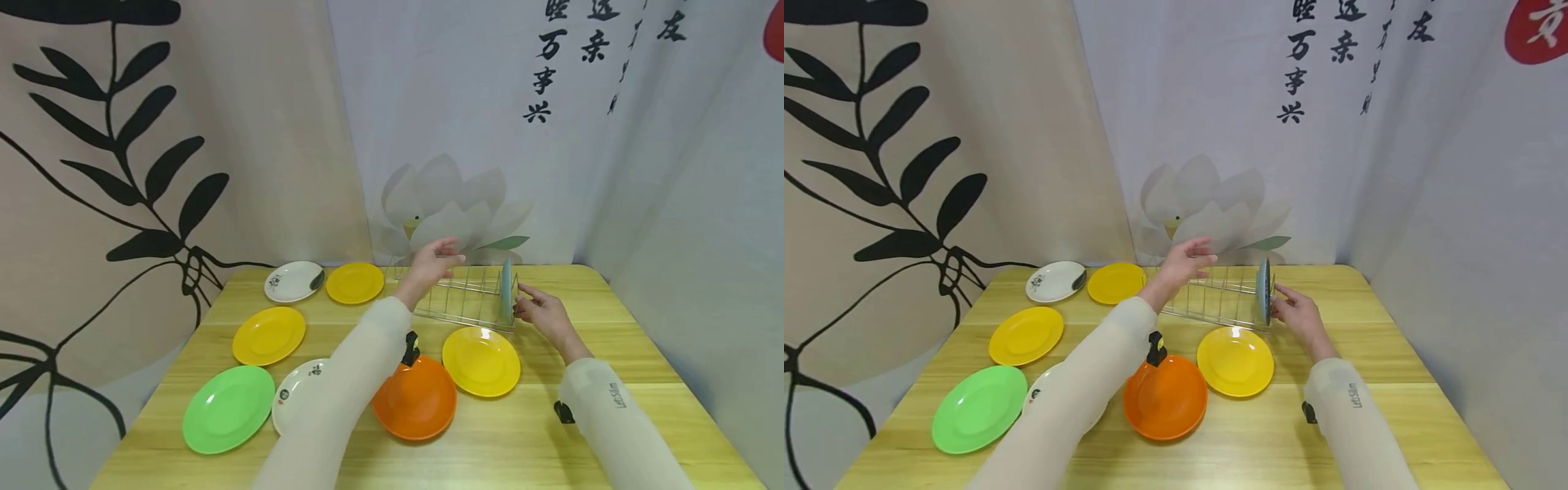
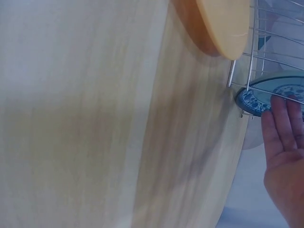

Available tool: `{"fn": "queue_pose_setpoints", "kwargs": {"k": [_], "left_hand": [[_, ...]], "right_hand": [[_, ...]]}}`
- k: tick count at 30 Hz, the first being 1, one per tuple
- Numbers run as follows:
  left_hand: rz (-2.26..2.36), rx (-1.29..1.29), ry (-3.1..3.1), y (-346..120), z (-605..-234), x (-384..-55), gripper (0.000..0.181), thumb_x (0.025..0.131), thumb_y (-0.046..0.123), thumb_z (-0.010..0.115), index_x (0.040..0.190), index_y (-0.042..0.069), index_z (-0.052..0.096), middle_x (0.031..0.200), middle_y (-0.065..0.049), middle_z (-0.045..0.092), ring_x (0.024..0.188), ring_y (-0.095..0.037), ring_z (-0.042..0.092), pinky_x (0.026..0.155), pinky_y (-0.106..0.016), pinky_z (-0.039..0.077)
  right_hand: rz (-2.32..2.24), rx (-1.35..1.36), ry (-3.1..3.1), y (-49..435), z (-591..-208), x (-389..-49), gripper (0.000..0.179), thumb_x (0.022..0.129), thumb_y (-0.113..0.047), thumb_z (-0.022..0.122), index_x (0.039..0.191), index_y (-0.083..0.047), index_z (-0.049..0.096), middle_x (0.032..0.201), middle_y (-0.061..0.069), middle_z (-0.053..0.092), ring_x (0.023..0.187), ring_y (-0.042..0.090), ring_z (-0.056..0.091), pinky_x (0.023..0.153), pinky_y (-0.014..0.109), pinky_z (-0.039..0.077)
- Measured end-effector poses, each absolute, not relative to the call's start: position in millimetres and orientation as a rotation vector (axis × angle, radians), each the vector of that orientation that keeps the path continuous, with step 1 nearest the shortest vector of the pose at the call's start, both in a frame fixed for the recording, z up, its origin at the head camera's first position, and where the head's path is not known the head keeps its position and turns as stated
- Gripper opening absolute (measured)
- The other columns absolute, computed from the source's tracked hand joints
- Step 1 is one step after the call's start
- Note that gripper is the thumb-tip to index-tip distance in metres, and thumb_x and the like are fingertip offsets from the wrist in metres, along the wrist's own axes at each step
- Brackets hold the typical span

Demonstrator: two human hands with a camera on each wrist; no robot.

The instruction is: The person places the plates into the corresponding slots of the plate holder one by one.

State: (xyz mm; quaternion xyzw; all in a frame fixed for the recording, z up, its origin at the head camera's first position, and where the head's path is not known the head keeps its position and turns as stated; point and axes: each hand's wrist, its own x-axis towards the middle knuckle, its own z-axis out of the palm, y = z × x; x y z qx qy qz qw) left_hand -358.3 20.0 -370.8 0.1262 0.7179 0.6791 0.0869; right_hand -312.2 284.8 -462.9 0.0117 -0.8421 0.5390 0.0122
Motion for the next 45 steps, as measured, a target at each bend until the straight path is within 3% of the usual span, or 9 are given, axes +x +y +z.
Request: {"fn": "queue_pose_setpoints", "kwargs": {"k": [14, 20, 28, 34, 45], "left_hand": [[2.003, 0.311, 2.132, -75, -370, -340, 0.051, 0.097, 0.014, 0.065, 0.146, 0.014, 0.050, 0.133, -0.011, 0.057, 0.121, -0.032, 0.055, 0.100, -0.049, 0.048], [1.874, 0.309, 2.125, -101, -389, -317, 0.049, 0.096, 0.012, 0.066, 0.144, 0.012, 0.052, 0.131, -0.012, 0.059, 0.118, -0.031, 0.057, 0.093, -0.040, 0.054], [1.650, 0.339, 2.105, -128, -421, -296, 0.050, 0.097, 0.012, 0.064, 0.145, 0.005, 0.049, 0.132, -0.017, 0.057, 0.115, -0.027, 0.059, 0.093, -0.042, 0.054], [1.457, 0.368, 2.100, -140, -444, -297, 0.053, 0.095, 0.014, 0.067, 0.144, 0.006, 0.049, 0.127, -0.012, 0.061, 0.113, -0.030, 0.059, 0.095, -0.046, 0.052], [1.274, 0.380, 2.055, -142, -466, -298, 0.053, 0.093, 0.015, 0.070, 0.142, 0.007, 0.051, 0.121, -0.007, 0.063, 0.099, -0.021, 0.063, 0.087, -0.037, 0.055]], "right_hand": [[1.700, 0.058, -2.652, 283, -457, -313, 0.054, 0.106, -0.025, 0.048, 0.153, -0.004, 0.035, 0.115, 0.028, 0.065, 0.101, 0.035, 0.068, 0.090, 0.039, 0.055], [1.718, 0.071, -2.645, 283, -457, -313, 0.053, 0.106, -0.023, 0.048, 0.153, -0.003, 0.034, 0.114, 0.028, 0.065, 0.104, 0.040, 0.066, 0.091, 0.042, 0.054], [1.722, 0.071, -2.663, 287, -459, -316, 0.054, 0.105, -0.023, 0.048, 0.153, -0.003, 0.034, 0.113, 0.026, 0.067, 0.104, 0.038, 0.066, 0.092, 0.043, 0.054], [1.712, 0.071, -2.684, 286, -459, -317, 0.056, 0.105, -0.027, 0.048, 0.154, -0.004, 0.033, 0.114, 0.024, 0.068, 0.105, 0.037, 0.067, 0.092, 0.044, 0.054], [1.716, 0.082, -2.681, 286, -459, -318, 0.056, 0.105, -0.029, 0.049, 0.154, -0.004, 0.034, 0.112, 0.022, 0.069, 0.101, 0.033, 0.068, 0.088, 0.038, 0.056]]}}
